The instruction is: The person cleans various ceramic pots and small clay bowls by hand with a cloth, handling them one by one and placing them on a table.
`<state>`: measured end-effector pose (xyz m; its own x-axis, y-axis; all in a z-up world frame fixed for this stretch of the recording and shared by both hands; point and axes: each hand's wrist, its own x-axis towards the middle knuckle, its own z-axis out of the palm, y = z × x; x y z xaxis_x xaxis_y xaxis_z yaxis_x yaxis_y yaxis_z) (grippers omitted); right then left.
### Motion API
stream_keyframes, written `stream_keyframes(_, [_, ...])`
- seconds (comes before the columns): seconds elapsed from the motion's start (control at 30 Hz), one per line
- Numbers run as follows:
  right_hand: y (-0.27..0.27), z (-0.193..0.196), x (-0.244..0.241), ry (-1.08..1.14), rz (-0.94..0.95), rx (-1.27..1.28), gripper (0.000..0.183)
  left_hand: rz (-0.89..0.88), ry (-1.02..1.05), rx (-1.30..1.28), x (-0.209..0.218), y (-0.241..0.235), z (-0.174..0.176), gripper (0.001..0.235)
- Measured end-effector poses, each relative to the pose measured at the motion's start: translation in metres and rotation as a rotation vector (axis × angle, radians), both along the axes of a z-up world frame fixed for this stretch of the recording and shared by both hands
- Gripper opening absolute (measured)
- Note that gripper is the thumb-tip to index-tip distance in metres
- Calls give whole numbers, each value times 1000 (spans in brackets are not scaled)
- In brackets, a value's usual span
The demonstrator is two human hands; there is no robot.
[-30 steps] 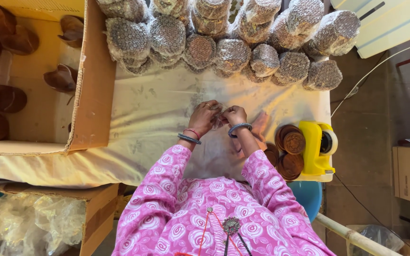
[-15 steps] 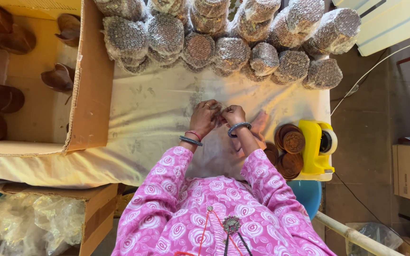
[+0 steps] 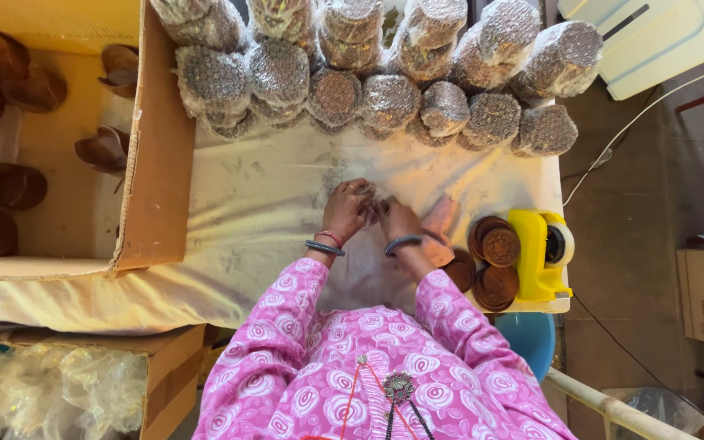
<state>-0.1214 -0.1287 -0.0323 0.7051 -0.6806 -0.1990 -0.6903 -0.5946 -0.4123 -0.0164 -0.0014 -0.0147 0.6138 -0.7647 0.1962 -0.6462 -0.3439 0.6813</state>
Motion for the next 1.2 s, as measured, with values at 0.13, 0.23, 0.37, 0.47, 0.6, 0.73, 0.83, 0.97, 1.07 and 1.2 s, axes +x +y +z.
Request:
stream_keyframes(0.13, [6, -15, -9, -7, -58, -16, 41, 0, 4, -11, 0, 1, -2, 34])
stream_keyframes(0.23, [6, -14, -18, -12, -89, -6, 41, -4, 4, 2, 1, 0, -2, 35])
stream_keyframes(0.37, [-4, -21, -30, -91, -53, 90, 39, 1, 7, -4, 1, -2, -3, 39])
stream_keyframes(0.47, [-12, -35, -36, -167, -41, 181, 38, 1, 42, -16, 2, -2, -6, 40])
stream_keyframes(0.6, [-16, -42, -41, -339, -101, 297, 36, -31, 110, -76, 10, -5, -20, 41])
stream_keyframes(0.73, [-19, -53, -41, -459, -208, 459, 34, -15, 455, -233, 23, -3, -64, 44])
stream_keyframes(0.83, [-18, -47, -37, -488, -360, 730, 37, 145, 734, -463, 33, 7, -101, 42])
stream_keyframes(0.97, [-18, -60, -33, -430, -378, 886, 40, 410, 644, -400, 28, 26, -131, 38])
stream_keyframes(1.07, [-22, -101, -29, -475, -329, 975, 40, 491, 836, -249, 17, 31, -111, 44])
stream_keyframes(1.2, [-21, -125, -31, -573, -274, 1004, 44, 499, 1078, -184, 9, 32, -110, 54])
